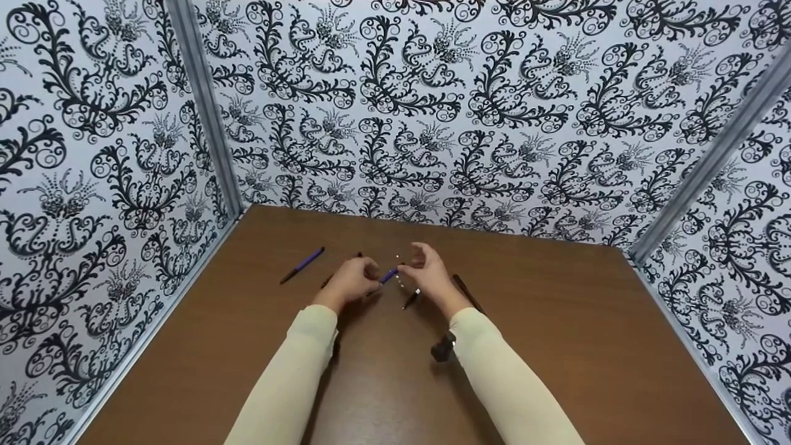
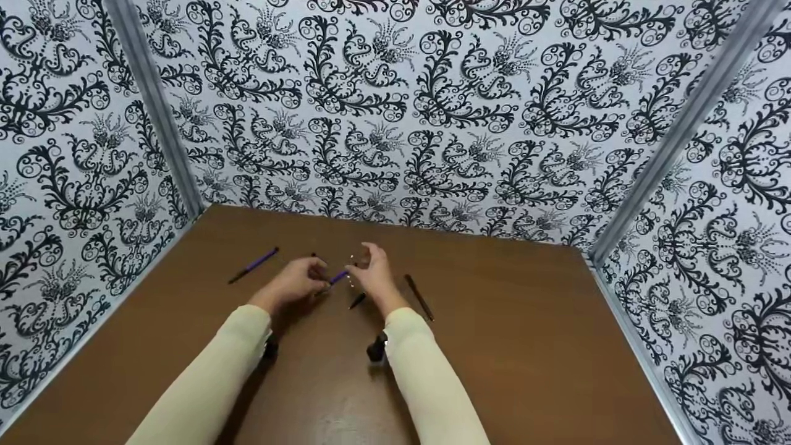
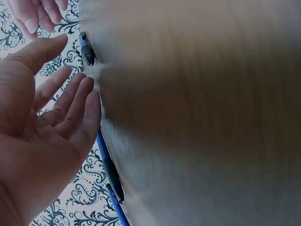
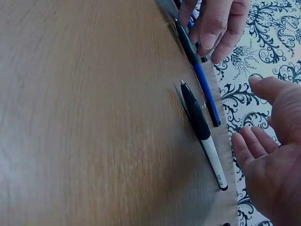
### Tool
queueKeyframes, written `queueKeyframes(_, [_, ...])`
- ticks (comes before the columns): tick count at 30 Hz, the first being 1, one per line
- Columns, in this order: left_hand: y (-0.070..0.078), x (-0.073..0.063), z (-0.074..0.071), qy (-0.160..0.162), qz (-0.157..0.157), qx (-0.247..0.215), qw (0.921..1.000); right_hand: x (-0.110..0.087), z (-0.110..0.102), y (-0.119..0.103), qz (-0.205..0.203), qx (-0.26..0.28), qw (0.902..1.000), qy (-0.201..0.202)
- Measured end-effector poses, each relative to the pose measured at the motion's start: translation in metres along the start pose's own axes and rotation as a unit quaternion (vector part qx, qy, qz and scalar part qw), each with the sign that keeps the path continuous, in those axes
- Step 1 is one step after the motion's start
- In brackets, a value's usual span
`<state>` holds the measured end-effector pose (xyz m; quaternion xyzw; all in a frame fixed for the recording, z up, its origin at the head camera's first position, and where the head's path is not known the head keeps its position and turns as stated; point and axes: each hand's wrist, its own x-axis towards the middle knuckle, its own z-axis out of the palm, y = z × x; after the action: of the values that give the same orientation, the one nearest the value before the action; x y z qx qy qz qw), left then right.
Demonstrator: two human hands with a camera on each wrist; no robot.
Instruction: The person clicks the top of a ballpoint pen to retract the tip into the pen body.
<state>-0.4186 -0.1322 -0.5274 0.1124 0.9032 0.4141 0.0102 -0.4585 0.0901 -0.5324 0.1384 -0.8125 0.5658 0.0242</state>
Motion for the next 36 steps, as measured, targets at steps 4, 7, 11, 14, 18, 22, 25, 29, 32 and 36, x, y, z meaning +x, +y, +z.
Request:
queueKeyframes(4, [0.001,0.0,0.002,0.0,0.003,0.002,1.0,0.0,-0.001,0.001,-0.003,0.003,1.0,0.0])
queueKeyframes(7, [0.001,0.001,0.003,0.001,0.006,0.004,1.0,0.0,-0.001,0.001,-0.004,0.005,1.0,0.0])
queueKeyframes(11, [0.001,0.002,0.004,0.0,0.004,0.007,1.0,0.0,-0.001,0.0,-0.005,0.006,1.0,-0.001])
queueKeyframes(14, [0.0,0.003,0.005,-0.003,0.004,0.013,0.9999,0.0,-0.001,0.001,-0.004,0.004,1.0,-0.002])
queueKeyframes(18, [-0.002,0.006,0.007,-0.005,0.014,0.026,0.9995,0.0,-0.002,0.001,0.0,-0.002,1.0,-0.002])
queueKeyframes(22, [-0.003,0.008,0.008,-0.012,0.018,0.038,0.9991,0.0,-0.003,0.001,0.008,-0.006,0.9999,-0.003])
queueKeyframes(25, [-0.002,0.009,0.009,-0.018,0.012,0.048,0.9986,0.0,-0.003,0.001,0.008,-0.008,0.9999,-0.005])
queueKeyframes(29, [-0.002,0.01,0.01,-0.012,0.006,0.072,0.9973,-0.001,-0.005,0.001,-0.001,-0.007,1.0,-0.001])
queueKeyframes(32, [0.001,0.01,0.01,-0.005,-0.005,0.092,0.9957,-0.002,-0.005,0.001,-0.004,-0.007,1.0,0.004])
queueKeyframes(36, [0.006,0.007,0.008,0.001,-0.014,0.101,0.9948,-0.003,-0.006,0.0,-0.003,-0.009,0.9999,0.01])
